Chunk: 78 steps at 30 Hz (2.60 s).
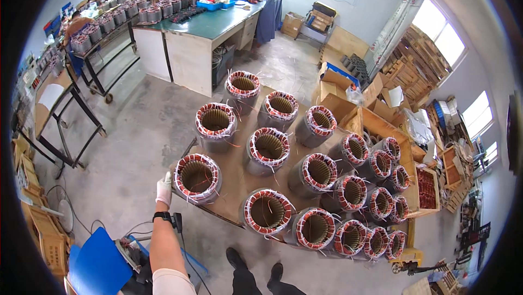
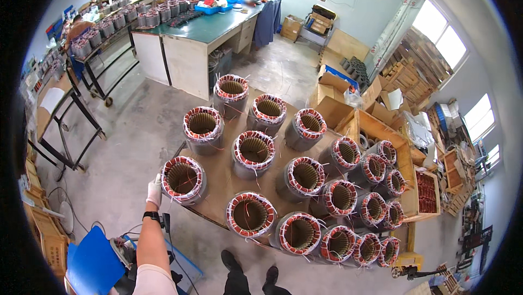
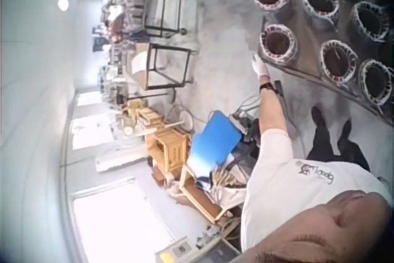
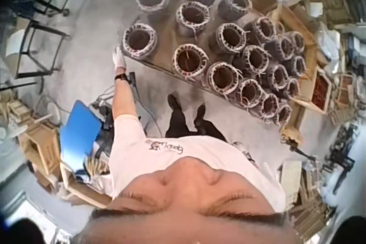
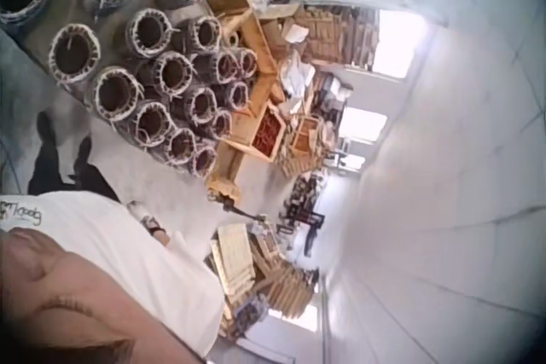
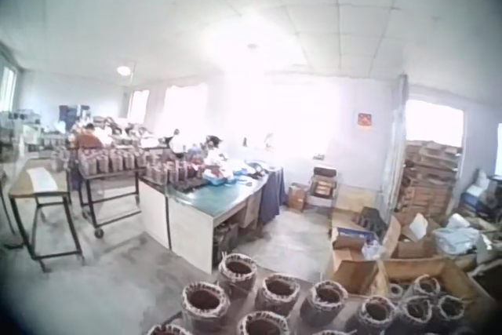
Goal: Inspecting and organizing motor stators on a production table.
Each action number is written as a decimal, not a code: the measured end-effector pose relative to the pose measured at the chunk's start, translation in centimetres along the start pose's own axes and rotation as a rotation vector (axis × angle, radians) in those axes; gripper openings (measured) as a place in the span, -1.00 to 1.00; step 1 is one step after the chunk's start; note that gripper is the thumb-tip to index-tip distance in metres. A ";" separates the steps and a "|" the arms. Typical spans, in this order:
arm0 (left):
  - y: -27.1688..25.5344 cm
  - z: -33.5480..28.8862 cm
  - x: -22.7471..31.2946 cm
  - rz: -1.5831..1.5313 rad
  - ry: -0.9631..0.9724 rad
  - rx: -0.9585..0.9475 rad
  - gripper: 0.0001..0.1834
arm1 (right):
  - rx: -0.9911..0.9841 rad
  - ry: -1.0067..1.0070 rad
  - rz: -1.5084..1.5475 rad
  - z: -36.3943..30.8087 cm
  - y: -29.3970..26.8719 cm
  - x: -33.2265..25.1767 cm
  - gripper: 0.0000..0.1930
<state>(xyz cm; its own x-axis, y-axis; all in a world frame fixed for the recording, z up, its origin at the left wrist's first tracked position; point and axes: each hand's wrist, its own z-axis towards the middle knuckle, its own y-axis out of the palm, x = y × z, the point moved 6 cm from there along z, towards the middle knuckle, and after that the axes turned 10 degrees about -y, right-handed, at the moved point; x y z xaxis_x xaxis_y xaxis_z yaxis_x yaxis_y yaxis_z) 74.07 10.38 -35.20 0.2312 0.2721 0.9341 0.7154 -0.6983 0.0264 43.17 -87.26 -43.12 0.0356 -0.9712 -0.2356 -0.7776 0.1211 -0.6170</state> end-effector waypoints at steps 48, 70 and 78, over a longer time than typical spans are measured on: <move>3.0 -2.9 3.0 0.590 -0.018 -0.258 -0.58 | 0.112 0.036 0.632 5.5 -7.4 -12.8 -0.81; -2.4 -18.1 1.6 0.508 -0.243 -0.089 -0.48 | -0.027 -0.571 0.113 -2.2 -15.7 -12.8 -0.83; -2.3 -28.4 7.1 0.385 -0.366 -0.035 -0.50 | -0.091 -0.282 0.258 -11.4 -18.1 -7.9 -0.76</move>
<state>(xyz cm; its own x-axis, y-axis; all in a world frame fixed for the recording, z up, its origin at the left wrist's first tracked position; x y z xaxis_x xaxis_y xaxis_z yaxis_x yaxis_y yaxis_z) 55.30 -4.85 -18.48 0.6922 0.2000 0.6934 0.5119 -0.8134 -0.2764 49.81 -84.10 -21.55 -0.0070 -0.8156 -0.5786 -0.8357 0.3225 -0.4445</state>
